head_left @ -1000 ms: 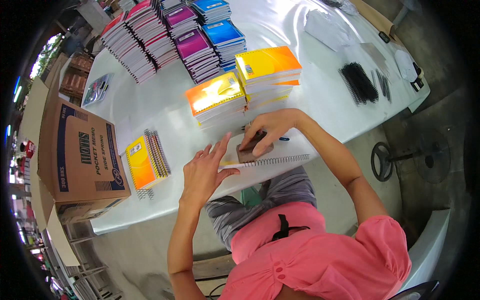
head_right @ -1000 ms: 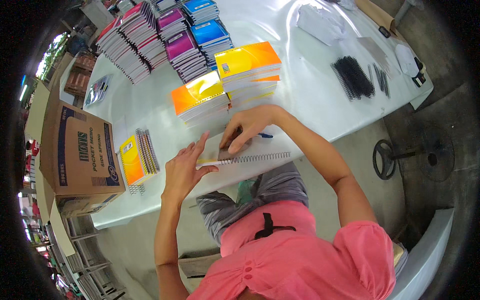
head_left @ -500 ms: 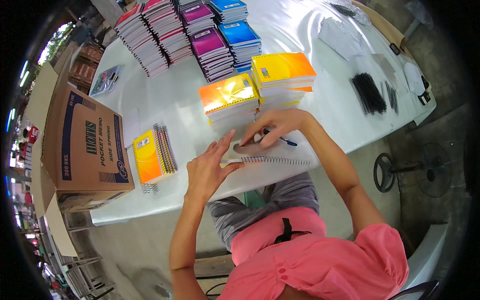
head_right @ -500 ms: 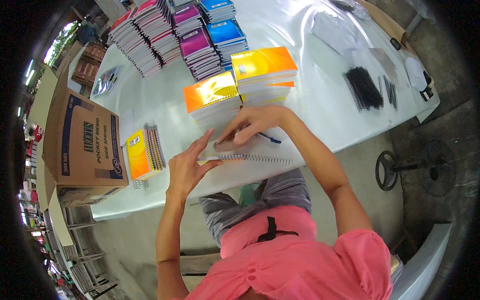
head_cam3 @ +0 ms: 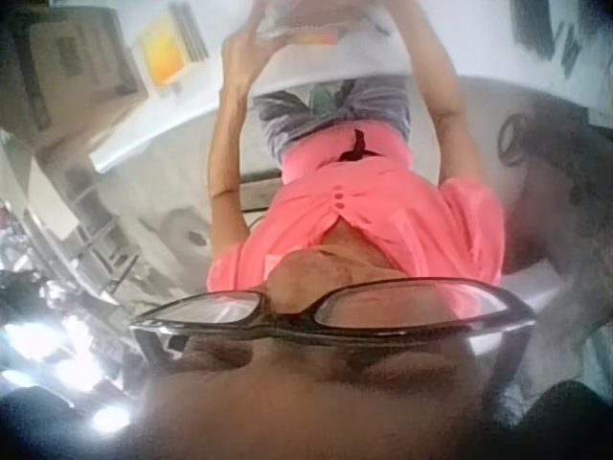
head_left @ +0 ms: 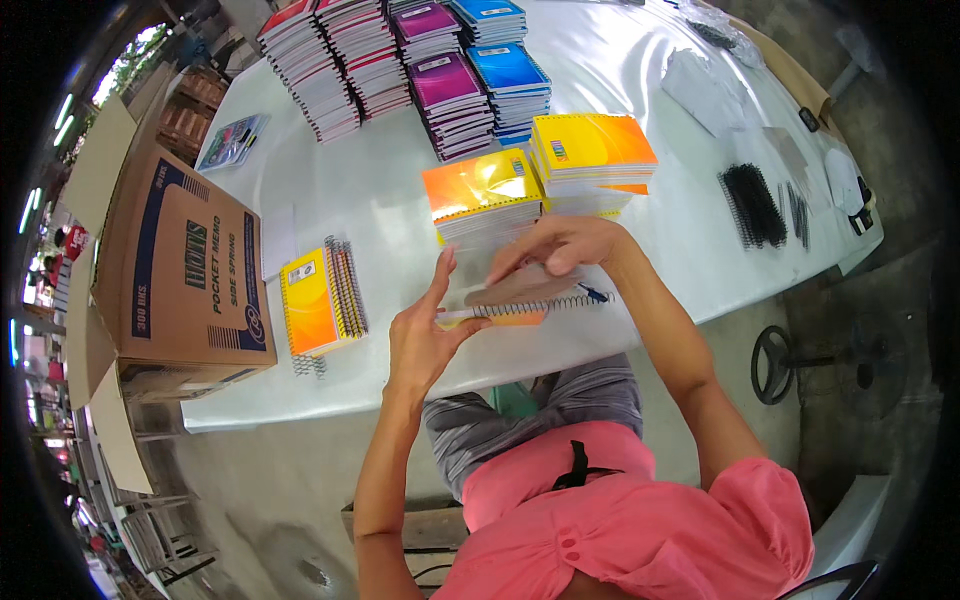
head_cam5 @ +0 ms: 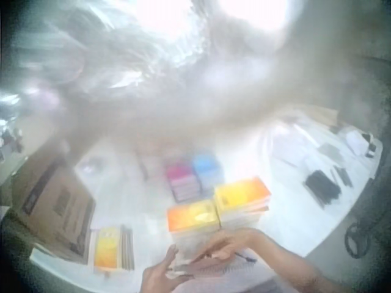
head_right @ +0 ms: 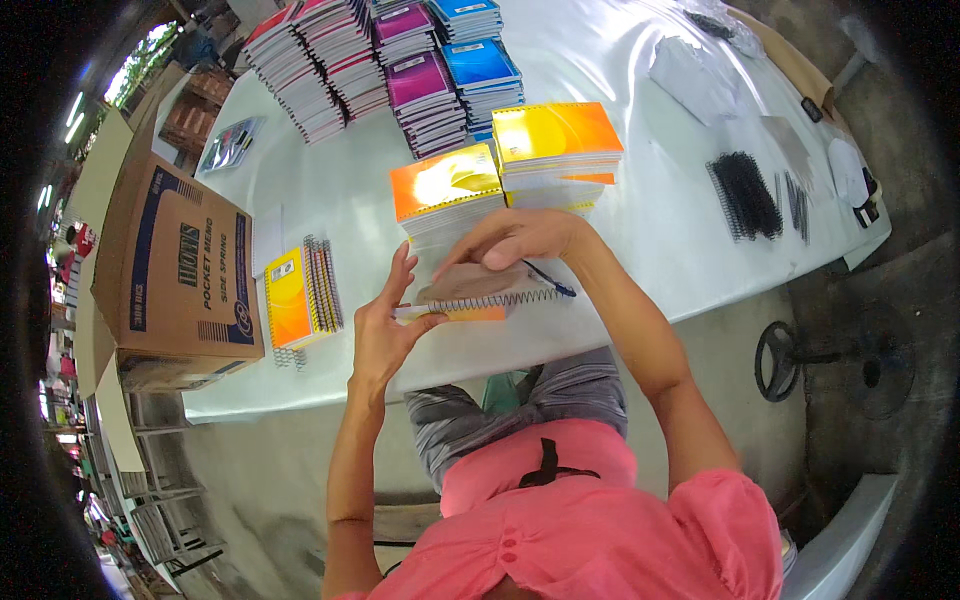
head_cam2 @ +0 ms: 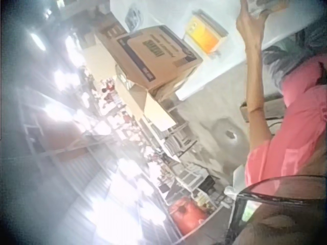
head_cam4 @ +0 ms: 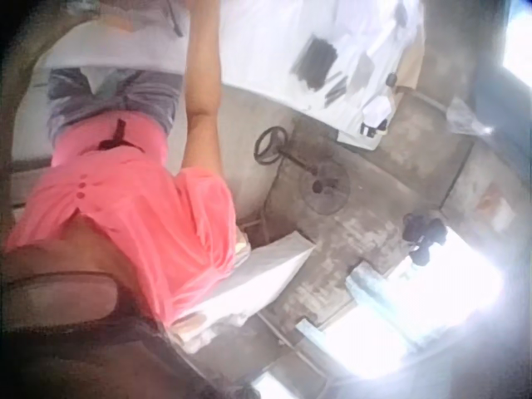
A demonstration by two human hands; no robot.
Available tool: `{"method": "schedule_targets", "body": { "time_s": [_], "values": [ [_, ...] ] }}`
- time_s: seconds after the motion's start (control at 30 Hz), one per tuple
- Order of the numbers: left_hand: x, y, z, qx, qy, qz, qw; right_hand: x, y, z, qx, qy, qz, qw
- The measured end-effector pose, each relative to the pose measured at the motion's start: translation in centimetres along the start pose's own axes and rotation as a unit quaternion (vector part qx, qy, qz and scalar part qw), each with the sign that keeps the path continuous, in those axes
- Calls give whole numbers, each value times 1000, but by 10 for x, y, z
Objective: The person prepares spiral notebooks by using pliers to trim the wire and then smoothing the edges with a small block.
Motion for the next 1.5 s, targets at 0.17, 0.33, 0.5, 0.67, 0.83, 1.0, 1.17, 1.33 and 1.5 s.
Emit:
{"method": "schedule_targets", "body": {
  "time_s": [0.17, 0.33, 0.5, 0.67, 0.83, 1.0, 1.17, 1.33, 1.5],
  "values": [
    [1, -6, -4, 68, -1, 17, 998, -5, 10, 4, 142, 9, -106, 984],
    [5, -18, -5, 123, 3, 26, 992, -20, 1, -7, 139, -15, -103, 985],
    [7, -20, -4, 149, 13, 53, 987, -27, -2, -7, 128, -43, -63, 989],
    [7, -19, -4, 186, 17, 56, 981, -36, 7, -3, 177, -4, -137, 975],
    [9, -39, -4, 229, 13, 0, 973, -34, 4, -11, 221, 28, -163, 961],
    [13, -37, -7, 256, -156, 13, 954, 54, -42, -21, 369, 133, -79, 916],
    [14, -31, -11, 262, -165, 6, 951, 162, -42, -6, 484, 324, -261, 770],
    [14, -35, -21, 288, -138, -23, 947, 163, -17, -13, 621, 440, -181, 623],
    [18, -21, 2, 274, -27, 31, 961, 82, 46, -42, 676, 410, -75, 608]
  ]
}}
Point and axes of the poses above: each hand's wrist, its own x-axis away from the middle knuckle, its own z-axis out of the back of the hand, y = z × x, the point moved 5 cm from there along -x, towards the middle knuckle, and after that the axes turned 5 degrees about -x, right-handed, at the moved point
